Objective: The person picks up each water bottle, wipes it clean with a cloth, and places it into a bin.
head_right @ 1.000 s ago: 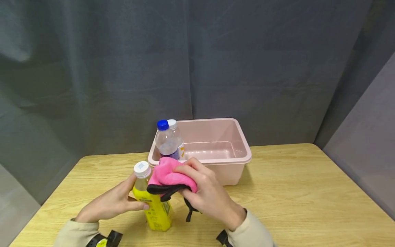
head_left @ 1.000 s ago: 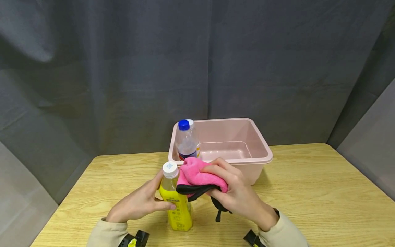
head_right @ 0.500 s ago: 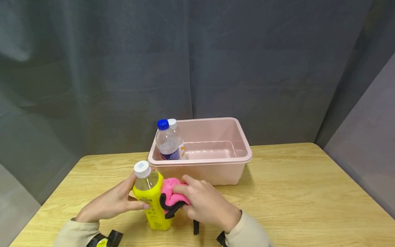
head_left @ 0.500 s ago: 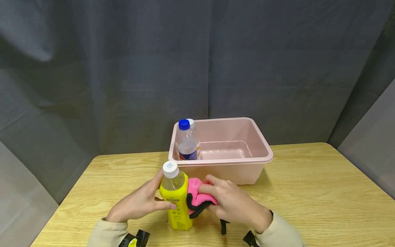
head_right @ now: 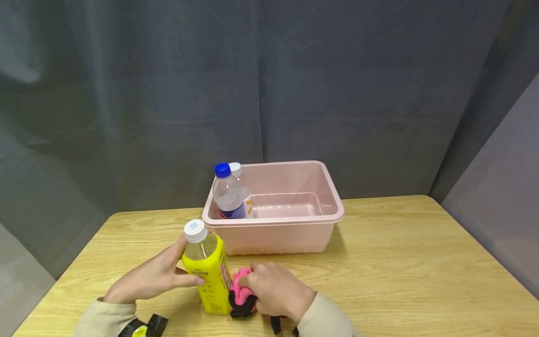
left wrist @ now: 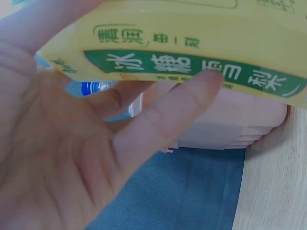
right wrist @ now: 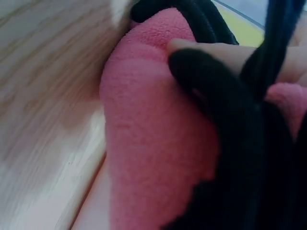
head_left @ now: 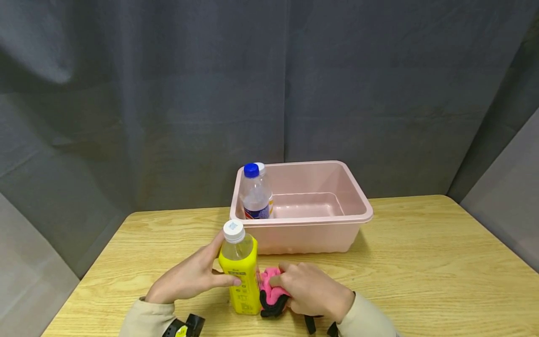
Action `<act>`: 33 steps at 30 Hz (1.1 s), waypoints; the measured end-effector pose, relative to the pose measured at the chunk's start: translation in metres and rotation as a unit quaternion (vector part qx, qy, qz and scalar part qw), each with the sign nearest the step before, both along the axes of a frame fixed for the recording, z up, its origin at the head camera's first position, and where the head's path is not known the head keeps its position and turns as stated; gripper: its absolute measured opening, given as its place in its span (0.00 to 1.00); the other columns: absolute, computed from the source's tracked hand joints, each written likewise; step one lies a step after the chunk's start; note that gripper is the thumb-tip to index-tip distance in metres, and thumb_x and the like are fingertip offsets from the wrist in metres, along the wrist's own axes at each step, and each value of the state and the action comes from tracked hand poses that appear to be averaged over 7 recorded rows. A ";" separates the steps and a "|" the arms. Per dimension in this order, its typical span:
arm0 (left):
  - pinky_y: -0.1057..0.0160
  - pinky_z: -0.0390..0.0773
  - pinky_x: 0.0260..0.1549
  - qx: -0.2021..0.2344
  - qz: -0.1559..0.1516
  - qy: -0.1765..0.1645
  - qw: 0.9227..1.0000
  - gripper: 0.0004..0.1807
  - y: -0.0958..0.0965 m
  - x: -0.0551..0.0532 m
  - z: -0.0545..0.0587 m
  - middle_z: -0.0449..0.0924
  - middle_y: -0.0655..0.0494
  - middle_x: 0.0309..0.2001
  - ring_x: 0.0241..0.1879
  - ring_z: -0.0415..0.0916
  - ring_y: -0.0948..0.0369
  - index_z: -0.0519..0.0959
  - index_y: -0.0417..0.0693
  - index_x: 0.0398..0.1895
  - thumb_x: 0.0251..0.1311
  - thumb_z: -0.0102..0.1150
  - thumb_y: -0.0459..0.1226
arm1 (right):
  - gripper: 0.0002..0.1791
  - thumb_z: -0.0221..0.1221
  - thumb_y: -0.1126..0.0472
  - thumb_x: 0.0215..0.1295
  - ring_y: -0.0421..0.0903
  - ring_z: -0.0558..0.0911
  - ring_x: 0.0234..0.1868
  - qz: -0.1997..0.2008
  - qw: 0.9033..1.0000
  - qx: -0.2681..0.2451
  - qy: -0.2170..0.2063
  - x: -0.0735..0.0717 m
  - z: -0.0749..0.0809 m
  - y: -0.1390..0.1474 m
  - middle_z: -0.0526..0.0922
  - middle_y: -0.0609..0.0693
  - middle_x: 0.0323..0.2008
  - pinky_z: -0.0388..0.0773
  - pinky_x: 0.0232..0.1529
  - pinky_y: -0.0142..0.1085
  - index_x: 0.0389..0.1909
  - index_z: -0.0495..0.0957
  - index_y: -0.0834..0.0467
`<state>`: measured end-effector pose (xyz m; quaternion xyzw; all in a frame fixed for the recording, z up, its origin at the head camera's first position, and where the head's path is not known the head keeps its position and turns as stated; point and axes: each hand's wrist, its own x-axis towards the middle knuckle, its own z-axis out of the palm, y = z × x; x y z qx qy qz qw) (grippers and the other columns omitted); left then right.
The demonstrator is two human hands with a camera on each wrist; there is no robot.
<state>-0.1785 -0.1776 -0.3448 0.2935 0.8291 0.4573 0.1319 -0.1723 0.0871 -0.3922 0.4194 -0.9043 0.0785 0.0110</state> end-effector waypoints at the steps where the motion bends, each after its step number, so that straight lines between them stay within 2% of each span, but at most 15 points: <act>1: 0.43 0.76 0.58 0.001 0.000 -0.001 1.000 0.52 0.000 0.000 0.000 0.61 0.37 0.73 0.65 0.68 0.43 0.45 0.45 0.80 0.62 0.71 0.40 | 0.18 0.75 0.67 0.48 0.37 0.74 0.28 0.000 1.000 -0.004 -0.004 0.000 0.000 0.001 0.76 0.44 0.34 0.76 0.30 0.33 0.40 0.86 0.49; 4: 0.43 0.77 0.57 0.002 0.000 -0.001 1.000 0.52 0.000 0.000 -0.001 0.61 0.37 0.73 0.65 0.68 0.43 0.46 0.45 0.80 0.62 0.71 0.40 | 0.19 0.75 0.67 0.47 0.37 0.73 0.28 0.002 1.000 -0.016 -0.007 -0.001 0.002 0.003 0.75 0.43 0.33 0.76 0.31 0.32 0.41 0.86 0.49; 7: 0.44 0.77 0.57 0.003 -0.001 -0.001 1.000 0.52 0.000 0.000 -0.002 0.61 0.36 0.73 0.65 0.68 0.43 0.46 0.44 0.80 0.62 0.71 0.40 | 0.19 0.74 0.68 0.46 0.38 0.72 0.28 0.001 0.999 -0.039 0.019 -0.001 0.007 0.006 0.73 0.42 0.32 0.73 0.29 0.32 0.40 0.86 0.48; 10: 0.44 0.77 0.57 0.004 -0.003 0.000 1.000 0.52 0.000 0.000 -0.002 0.61 0.36 0.72 0.65 0.68 0.43 0.46 0.44 0.80 0.62 0.71 0.40 | 0.20 0.72 0.70 0.45 0.39 0.70 0.26 -0.005 0.996 -0.079 0.047 0.000 0.015 0.010 0.71 0.43 0.31 0.70 0.25 0.31 0.40 0.84 0.49; 13: 0.45 0.78 0.56 0.007 -0.005 -0.003 1.000 0.52 0.000 -0.001 -0.002 0.62 0.37 0.72 0.65 0.69 0.43 0.46 0.44 0.79 0.62 0.71 0.40 | 0.21 0.69 0.73 0.45 0.39 0.69 0.24 -0.008 0.987 -0.142 0.069 0.001 0.025 0.012 0.70 0.43 0.32 0.68 0.24 0.29 0.40 0.83 0.49; 15: 0.45 0.78 0.57 0.008 -0.005 -0.004 1.000 0.51 0.000 -0.001 -0.001 0.63 0.37 0.71 0.64 0.69 0.43 0.47 0.44 0.79 0.62 0.71 0.40 | 0.22 0.70 0.74 0.45 0.38 0.71 0.25 -0.003 0.978 -0.189 0.084 0.001 0.030 0.013 0.72 0.44 0.34 0.72 0.26 0.29 0.41 0.83 0.50; 18: 0.45 0.78 0.57 0.006 -0.002 -0.006 1.000 0.51 0.000 -0.002 -0.001 0.63 0.37 0.71 0.64 0.69 0.43 0.47 0.43 0.79 0.62 0.71 0.40 | 0.24 0.71 0.74 0.45 0.40 0.76 0.30 0.013 0.958 -0.261 0.120 0.001 0.034 0.014 0.76 0.45 0.38 0.76 0.31 0.31 0.44 0.84 0.52; 22: 0.46 0.78 0.56 0.008 -0.003 -0.005 1.000 0.51 -0.001 -0.001 -0.002 0.61 0.37 0.73 0.66 0.67 0.43 0.47 0.43 0.79 0.62 0.71 0.39 | 0.26 0.69 0.77 0.43 0.42 0.79 0.36 0.030 0.921 -0.354 0.158 -0.001 0.040 0.013 0.79 0.47 0.41 0.77 0.36 0.33 0.46 0.84 0.55; 24: 0.46 0.78 0.57 0.010 -0.006 -0.003 1.000 0.50 -0.001 -0.001 -0.003 0.61 0.37 0.73 0.66 0.67 0.43 0.48 0.43 0.79 0.62 0.71 0.39 | 0.26 0.70 0.78 0.42 0.44 0.80 0.37 0.037 0.902 -0.398 0.162 -0.002 0.042 0.013 0.79 0.48 0.41 0.77 0.38 0.32 0.46 0.83 0.57; 26: 0.46 0.77 0.57 0.011 -0.009 -0.001 1.000 0.50 -0.001 -0.002 -0.003 0.61 0.37 0.73 0.66 0.67 0.43 0.48 0.43 0.78 0.62 0.71 0.39 | 0.27 0.71 0.78 0.42 0.45 0.80 0.39 0.043 0.887 -0.432 0.155 -0.002 0.044 0.012 0.80 0.49 0.41 0.76 0.41 0.31 0.47 0.83 0.57; 29: 0.46 0.77 0.58 0.011 -0.010 -0.001 1.000 0.50 -0.001 -0.003 -0.003 0.62 0.36 0.72 0.65 0.68 0.43 0.47 0.43 0.78 0.62 0.71 0.39 | 0.27 0.72 0.78 0.43 0.46 0.81 0.41 0.043 0.879 -0.455 0.140 -0.003 0.045 0.011 0.80 0.49 0.42 0.76 0.45 0.30 0.48 0.82 0.58; 33: 0.45 0.77 0.58 0.011 -0.008 -0.002 1.000 0.50 -0.001 -0.003 -0.003 0.63 0.36 0.71 0.64 0.69 0.43 0.47 0.42 0.78 0.62 0.71 0.38 | 0.27 0.72 0.77 0.44 0.46 0.81 0.41 0.039 0.882 -0.451 0.132 -0.003 0.045 0.011 0.80 0.49 0.43 0.76 0.45 0.30 0.47 0.82 0.58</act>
